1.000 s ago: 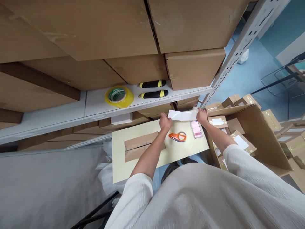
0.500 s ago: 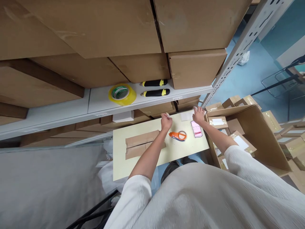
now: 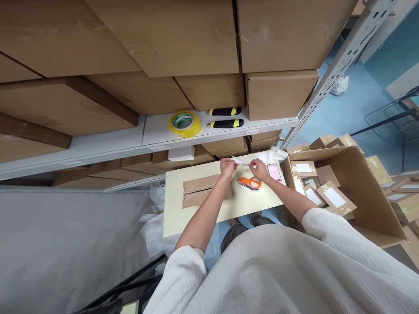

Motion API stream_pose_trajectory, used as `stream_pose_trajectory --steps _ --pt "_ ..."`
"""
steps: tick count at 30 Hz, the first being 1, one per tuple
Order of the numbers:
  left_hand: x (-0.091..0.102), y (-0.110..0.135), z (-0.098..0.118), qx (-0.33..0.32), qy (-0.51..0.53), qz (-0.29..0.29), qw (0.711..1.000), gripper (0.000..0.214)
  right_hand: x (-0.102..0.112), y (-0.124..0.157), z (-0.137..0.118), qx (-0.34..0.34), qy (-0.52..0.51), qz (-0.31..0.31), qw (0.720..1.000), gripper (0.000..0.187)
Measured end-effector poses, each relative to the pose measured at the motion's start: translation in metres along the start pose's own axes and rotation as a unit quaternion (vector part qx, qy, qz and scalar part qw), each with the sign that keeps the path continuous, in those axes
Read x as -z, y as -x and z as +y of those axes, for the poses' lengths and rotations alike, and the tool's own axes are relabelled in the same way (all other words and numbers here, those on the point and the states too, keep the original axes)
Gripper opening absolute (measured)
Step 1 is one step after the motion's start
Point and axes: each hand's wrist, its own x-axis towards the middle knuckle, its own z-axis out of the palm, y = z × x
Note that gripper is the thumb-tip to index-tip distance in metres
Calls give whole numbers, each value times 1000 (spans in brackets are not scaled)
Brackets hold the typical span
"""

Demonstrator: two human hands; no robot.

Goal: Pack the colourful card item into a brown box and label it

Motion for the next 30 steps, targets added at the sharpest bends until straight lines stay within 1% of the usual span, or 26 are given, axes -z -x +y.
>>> stream_pose_trajectory --steps 2,5,7,9,11,14,17,19,22,24,26,30 --pt "20 3 0 -24 -15 24 999 36 -6 6 -12 16 -42 19 999 10" --pt "49 6 2 -99 -29 49 993 34 -11 14 -34 34 -92 47 994 8" --pt "65 8 6 -164 -12 39 986 33 -13 18 -51 39 -123 64 990 9" --pt "81 12 12 -220 12 16 975 30 -15 21 -71 39 -155 76 984 12" --pt "97 18 18 -249 31 -4 968 26 -19 25 -91 33 -184 81 979 16" --pt "127 31 25 -251 32 -16 967 18 -30 31 -119 22 -212 87 973 22" --pt "163 42 26 -241 14 -22 970 15 -46 38 -143 12 -231 90 969 28" --pt "186 45 24 -242 4 -29 970 20 -59 43 -156 5 -241 84 967 31" --pt "215 44 18 -250 -13 -33 968 37 -78 51 -169 -11 -247 68 967 32" --pt "229 43 13 -249 -20 -35 968 41 -89 58 -175 -22 -244 50 968 30" --pt "239 44 7 -233 -26 -39 971 40 -98 64 -177 -33 -234 33 971 28" --pt "251 47 -4 -188 -44 -36 980 40 -109 72 -174 -52 -175 20 983 23"
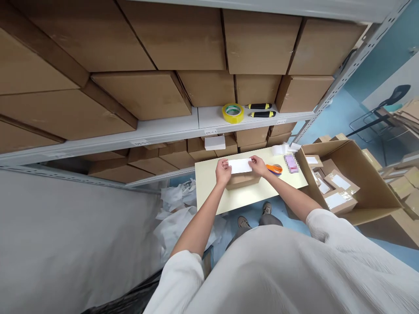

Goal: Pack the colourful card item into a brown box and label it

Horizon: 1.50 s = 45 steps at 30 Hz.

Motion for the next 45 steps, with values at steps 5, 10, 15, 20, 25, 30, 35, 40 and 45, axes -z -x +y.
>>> stream_pose_trajectory --steps 5,10,15,20,25,30,35,40,45 --pt "5 5 -14 40 -62 7 997 44 -5 1 11 -25 94 14 995 40" --pt "7 6 -26 25 -94 -2 995 45 -12 4 17 -27 168 18 985 50" --pt "4 8 -31 -14 -106 3 994 41 -18 8 23 39 216 15 975 48" --pt "2 7 -35 -37 -148 -19 988 38 -21 10 29 72 258 1 963 43" --pt "1 4 -42 -52 -167 -35 984 38 -20 13 31 88 288 -16 953 40" --pt "0 1 -51 -76 -200 -48 976 40 -23 15 27 77 328 -30 941 41" --pt "0 2 -52 -102 -257 -70 959 40 -26 16 23 74 359 -34 930 39" --pt "4 10 -45 -156 -348 -65 922 39 -26 20 17 81 405 -16 911 32" --pt "12 17 -50 -243 -353 -202 881 58 -33 36 21 173 371 -95 907 49"
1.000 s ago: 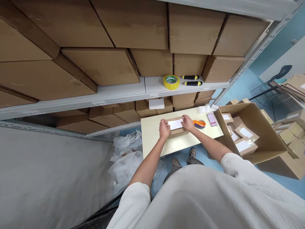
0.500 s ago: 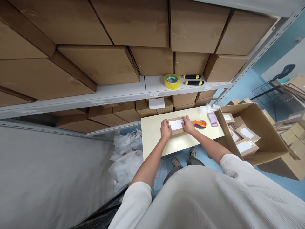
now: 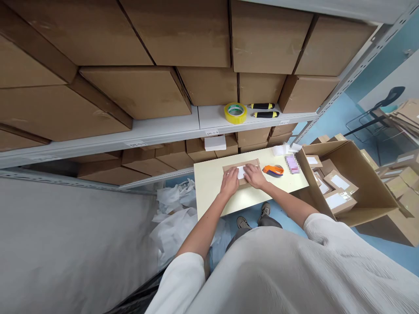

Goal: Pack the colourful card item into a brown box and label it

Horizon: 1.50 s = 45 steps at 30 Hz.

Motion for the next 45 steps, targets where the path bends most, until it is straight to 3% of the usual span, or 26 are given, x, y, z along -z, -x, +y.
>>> stream_pose_trajectory --steps 3,7,14,19,24,32,37,41,45 --pt "-5 7 -7 -34 -20 -68 997 69 -10 9 0 56 -13 -39 998 68" --pt "-9 14 -18 -31 -69 -100 992 92 -18 15 6 38 13 -47 998 84" --pt "-10 23 -25 59 -96 -52 992 111 -11 19 12 -80 41 -15 996 87" --pt "-11 33 -27 156 -40 -21 987 118 -2 28 5 -185 19 10 983 82" --pt "-7 38 -25 151 -5 -24 988 110 5 38 -4 -218 13 -37 975 83" --pt "24 27 -5 65 -38 43 996 97 37 40 -3 -159 15 -7 987 103" --pt "37 4 22 42 -44 58 996 91 66 38 10 -154 18 47 987 96" --pt "30 -17 49 9 -48 55 997 86 89 48 27 -174 14 83 981 91" --pt "6 -40 78 -50 -65 31 996 77 111 72 56 -205 11 117 972 89"
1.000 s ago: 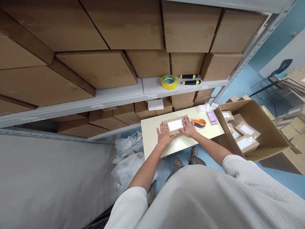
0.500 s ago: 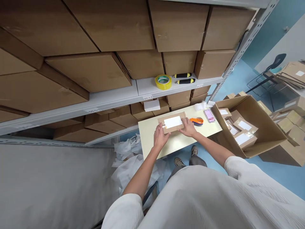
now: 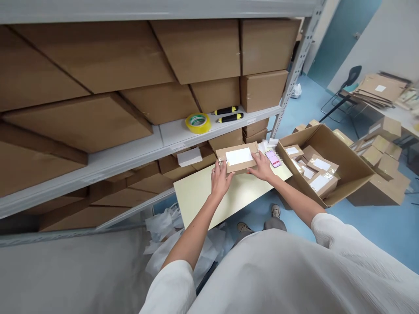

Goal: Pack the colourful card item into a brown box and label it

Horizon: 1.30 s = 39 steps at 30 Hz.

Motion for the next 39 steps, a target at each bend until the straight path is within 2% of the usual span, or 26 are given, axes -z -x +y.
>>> stream_pose_trajectory --steps 5,12,18,22,25,29,34,39 --pt "-45 -34 51 -46 -4 -36 998 77 34 12 66 -42 8 34 999 90" --pt "-121 -83 150 -94 -4 -74 993 76 87 30 177 -103 -9 69 992 87" --pt "-197 -122 235 -110 9 -110 988 78 125 39 285 -138 -20 77 987 88" --pt "-249 -137 281 -118 54 -137 982 78 146 46 356 -154 -29 63 986 89" --pt "-281 -141 308 -113 98 -172 974 74 158 50 402 -164 -35 43 985 90" --pt "-314 -148 334 -116 151 -202 961 63 170 54 447 -183 -39 19 982 91" --pt "-345 -171 357 -112 164 -228 953 63 177 51 486 -198 -32 21 979 92" --pt "-375 -197 377 -92 159 -242 953 68 188 32 518 -209 -36 20 977 89"
